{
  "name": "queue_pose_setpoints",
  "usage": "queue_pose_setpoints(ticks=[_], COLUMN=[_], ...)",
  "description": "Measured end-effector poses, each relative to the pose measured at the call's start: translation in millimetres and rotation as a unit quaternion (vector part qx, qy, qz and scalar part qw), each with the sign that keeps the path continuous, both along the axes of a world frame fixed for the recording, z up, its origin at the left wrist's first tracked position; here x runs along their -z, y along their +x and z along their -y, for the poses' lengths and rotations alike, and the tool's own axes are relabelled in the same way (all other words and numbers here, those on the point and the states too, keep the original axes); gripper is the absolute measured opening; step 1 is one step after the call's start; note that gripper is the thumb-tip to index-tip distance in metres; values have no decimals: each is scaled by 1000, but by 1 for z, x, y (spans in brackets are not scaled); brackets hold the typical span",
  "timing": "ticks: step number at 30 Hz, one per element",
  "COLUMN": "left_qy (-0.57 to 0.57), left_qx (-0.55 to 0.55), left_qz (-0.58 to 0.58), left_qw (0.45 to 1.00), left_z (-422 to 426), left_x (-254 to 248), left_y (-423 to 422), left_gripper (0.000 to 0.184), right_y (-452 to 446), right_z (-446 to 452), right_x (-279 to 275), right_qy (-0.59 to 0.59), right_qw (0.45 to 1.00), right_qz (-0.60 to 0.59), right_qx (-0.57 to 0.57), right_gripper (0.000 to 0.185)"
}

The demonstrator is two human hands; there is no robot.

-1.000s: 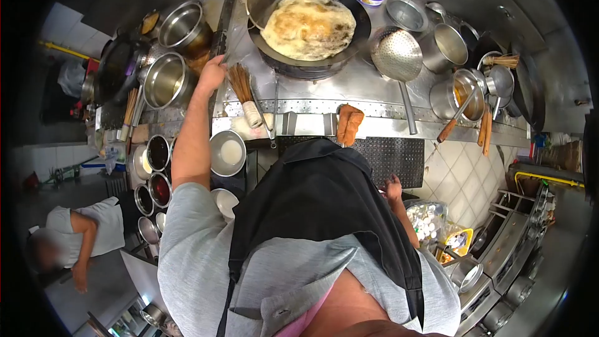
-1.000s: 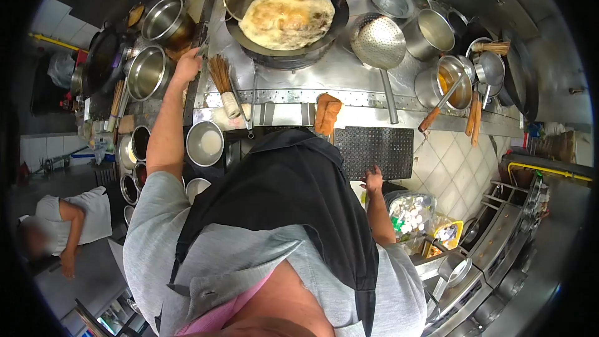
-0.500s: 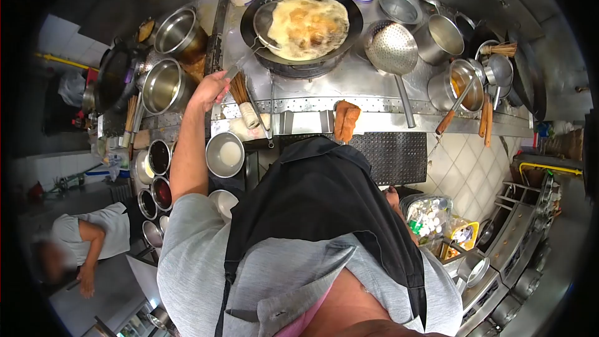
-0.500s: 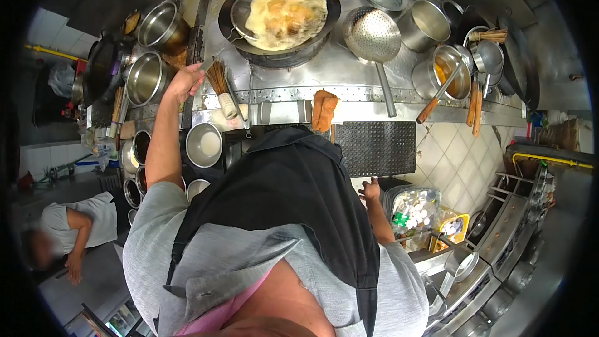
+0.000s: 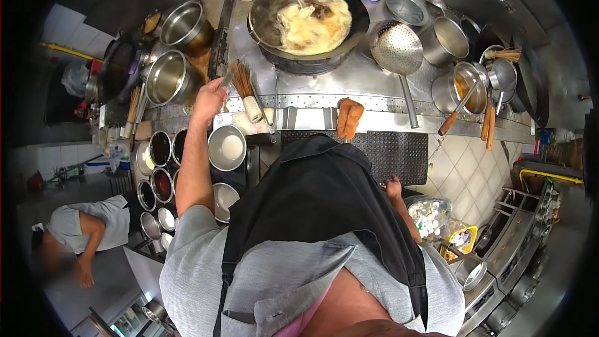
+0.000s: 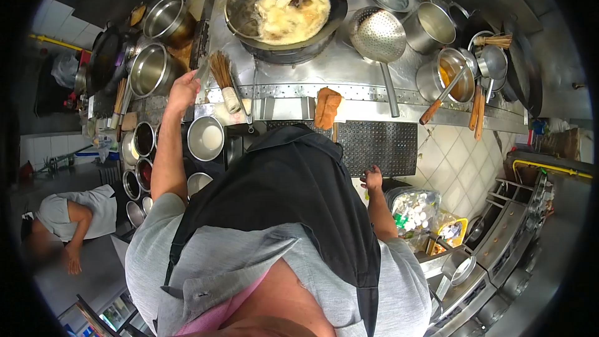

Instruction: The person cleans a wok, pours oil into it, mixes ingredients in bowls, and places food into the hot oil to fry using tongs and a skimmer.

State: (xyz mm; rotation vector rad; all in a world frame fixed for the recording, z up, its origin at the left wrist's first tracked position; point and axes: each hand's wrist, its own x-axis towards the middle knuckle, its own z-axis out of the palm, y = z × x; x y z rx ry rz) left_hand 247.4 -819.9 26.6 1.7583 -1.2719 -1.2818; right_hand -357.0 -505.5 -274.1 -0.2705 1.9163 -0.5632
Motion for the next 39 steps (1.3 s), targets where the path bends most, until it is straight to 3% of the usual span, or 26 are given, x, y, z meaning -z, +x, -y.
queue_pose_setpoints(ticks=[4, 7, 10, 16, 20, 30, 33, 36, 39], left_qy=[-115, -117, -216, -190, -220, -197, -211, -35, 57], left_qx=[16, 18, 23, -27, -20, -19, 46, 17, 34], left_qz=[84, 189, 296, 329, 283, 286, 304, 128, -4], left_qw=[990, 975, 930, 925, 933, 938, 928, 991, 998], left_z=[11, 23, 34, 48, 76, 67, 85, 65, 62], left_x=[33, 38, 45, 35, 61, 33, 79, 35, 32], left_y=[7, 3, -6, -34, -23, -20, 16, -14, -21], left_gripper=[30, 34, 35, 35, 34, 36, 38, 32, 25], right_y=[1, 5, 8, 11, 22, 34, 34, 32, 29], right_z=[-4, -11, -19, -40, -44, -53, -52, -48, -41], right_x=[-4, -14, -13, -7, -29, -39, -37, -35, -32], right_qy=[1, 13, 34, 33, 26, 21, 24, 26, 25], right_qw=[1000, 999, 999, 999, 999, 999, 999, 999, 999], right_qz=[15, 18, 21, 9, -4, -21, -20, -19, -17], right_qx=[21, 24, 32, 27, 39, 39, 32, 22, 14], right_gripper=[70, 69, 69, 71, 71, 70, 70, 69, 69])
